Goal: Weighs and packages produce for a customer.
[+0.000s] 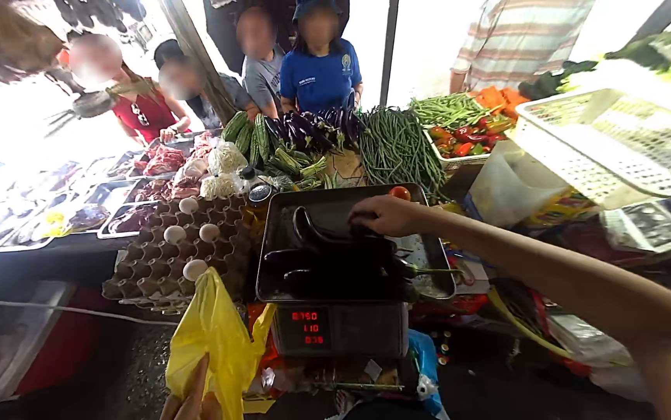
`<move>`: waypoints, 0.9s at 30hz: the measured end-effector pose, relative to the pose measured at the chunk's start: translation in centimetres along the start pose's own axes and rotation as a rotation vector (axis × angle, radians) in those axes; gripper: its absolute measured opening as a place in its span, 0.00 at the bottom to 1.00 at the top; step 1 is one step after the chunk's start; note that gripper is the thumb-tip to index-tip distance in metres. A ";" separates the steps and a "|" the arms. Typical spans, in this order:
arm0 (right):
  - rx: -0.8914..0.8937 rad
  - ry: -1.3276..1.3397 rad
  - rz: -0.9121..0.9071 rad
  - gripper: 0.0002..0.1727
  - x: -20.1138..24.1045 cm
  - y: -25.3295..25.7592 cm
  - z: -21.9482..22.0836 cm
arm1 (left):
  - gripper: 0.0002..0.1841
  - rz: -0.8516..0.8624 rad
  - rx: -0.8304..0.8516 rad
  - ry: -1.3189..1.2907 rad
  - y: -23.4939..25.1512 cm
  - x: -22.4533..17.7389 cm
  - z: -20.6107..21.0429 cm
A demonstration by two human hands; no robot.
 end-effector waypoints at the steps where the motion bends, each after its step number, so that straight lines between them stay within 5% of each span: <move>1: -0.027 0.034 -0.020 0.15 0.3 0.7 0.2 | 0.21 0.006 0.001 0.001 0.2 -0.4 0.2; 6: 0.271 -0.120 0.242 0.74 2.8 1.2 4.2 | 0.21 0.028 0.014 0.044 -0.1 -1.6 0.6; 8: 0.321 -0.190 0.391 0.83 2.9 0.5 5.0 | 0.21 -0.007 0.007 0.046 -0.9 -1.5 0.4; 14: 0.359 -0.177 0.476 0.85 1.1 -1.0 5.3 | 0.18 -0.097 -0.107 0.119 -5.4 0.1 -1.8; 20: 0.422 -0.355 0.524 0.76 1.1 0.3 4.4 | 0.18 -0.232 -0.100 0.173 -9.8 2.7 -2.2; 27: 0.174 -0.247 0.610 0.60 0.0 -0.6 3.9 | 0.16 -0.200 -0.144 0.109 -11.1 2.2 -2.2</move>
Point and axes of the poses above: each hand's wrist, its own y-axis towards the middle knuckle, its own z-axis out of the palm, x = y × z, the point moved 10 cm from there along y, towards the middle knuckle, and after that the axes turned 13 degrees about x, right-handed, at the moved point
